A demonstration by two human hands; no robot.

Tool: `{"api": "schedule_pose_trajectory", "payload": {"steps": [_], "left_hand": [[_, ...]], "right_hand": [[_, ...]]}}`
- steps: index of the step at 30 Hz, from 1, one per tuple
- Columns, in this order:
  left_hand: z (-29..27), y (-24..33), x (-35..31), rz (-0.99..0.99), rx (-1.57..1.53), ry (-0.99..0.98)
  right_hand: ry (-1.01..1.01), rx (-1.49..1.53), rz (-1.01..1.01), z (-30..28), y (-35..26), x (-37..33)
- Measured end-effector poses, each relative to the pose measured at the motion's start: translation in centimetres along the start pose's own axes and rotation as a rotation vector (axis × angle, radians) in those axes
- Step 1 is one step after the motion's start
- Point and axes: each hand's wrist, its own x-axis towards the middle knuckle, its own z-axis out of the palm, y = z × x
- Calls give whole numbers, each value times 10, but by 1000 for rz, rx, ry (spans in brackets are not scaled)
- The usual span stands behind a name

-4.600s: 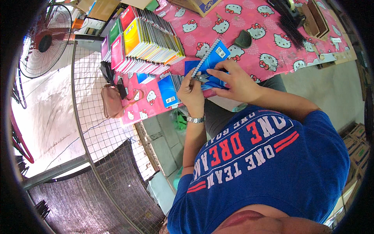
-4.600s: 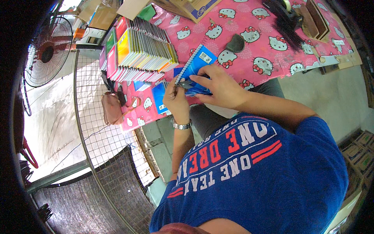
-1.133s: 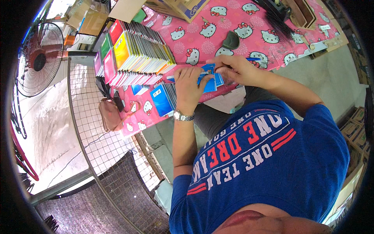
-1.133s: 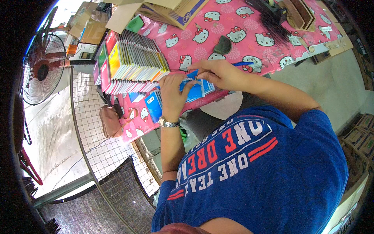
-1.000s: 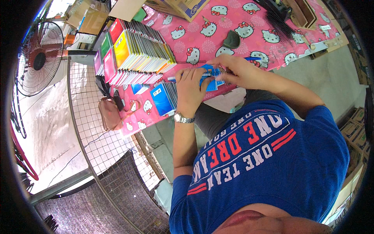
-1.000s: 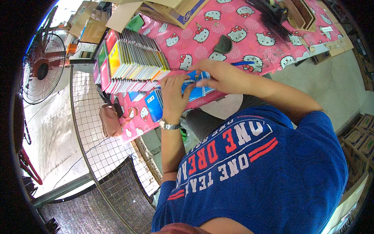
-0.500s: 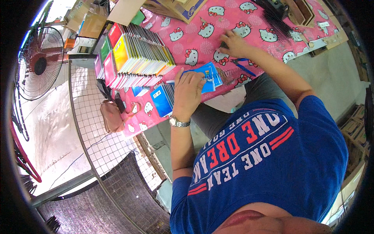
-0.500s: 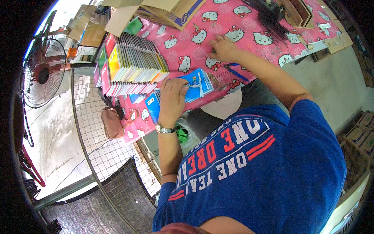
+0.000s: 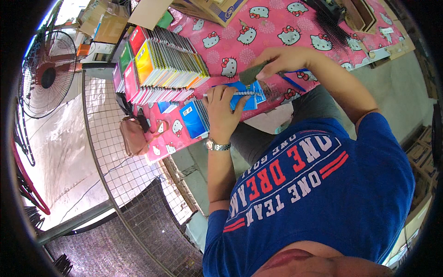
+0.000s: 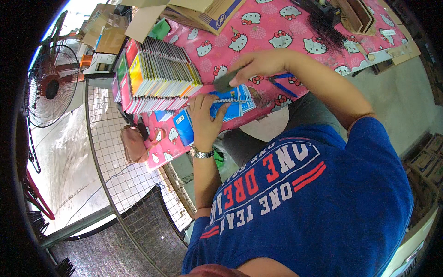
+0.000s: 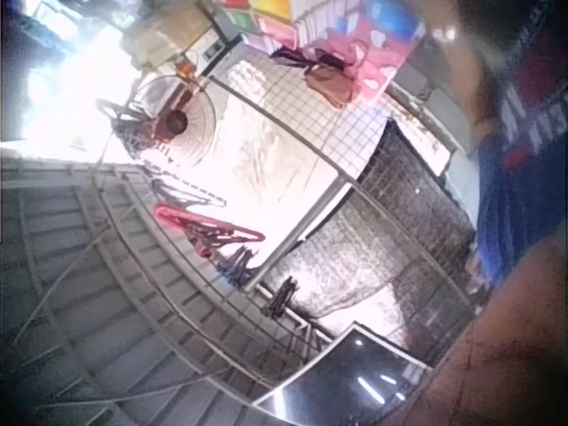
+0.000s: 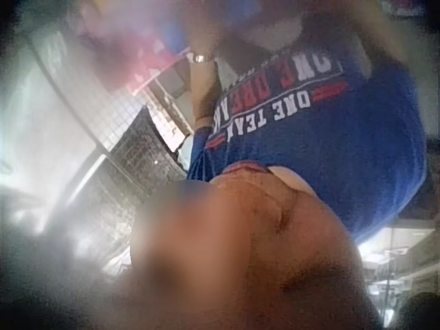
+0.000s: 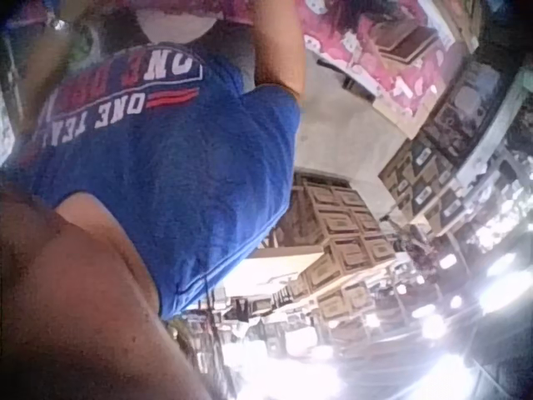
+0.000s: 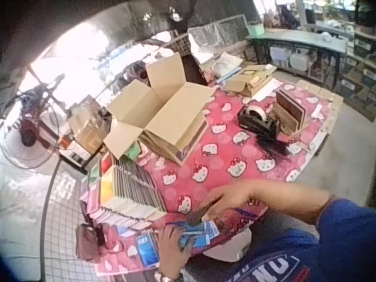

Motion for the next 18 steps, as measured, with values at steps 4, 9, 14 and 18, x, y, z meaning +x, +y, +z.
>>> {"api": "schedule_pose_trajectory", "payload": {"steps": [4, 9, 14, 18], "left_hand": [[0, 1, 6, 43, 0, 32], [-5, -14, -2, -31, -160, 135], [-9, -22, -7, -68, -186, 165], [-8, -24, -10, -158, -257, 121]], "right_hand": [[47, 21, -97, 2, 4, 1], [-39, 527, -125, 0, -6, -1], [-33, 458, -142, 3, -8, 7], [-48, -114, 86, 0, -6, 24]]}}
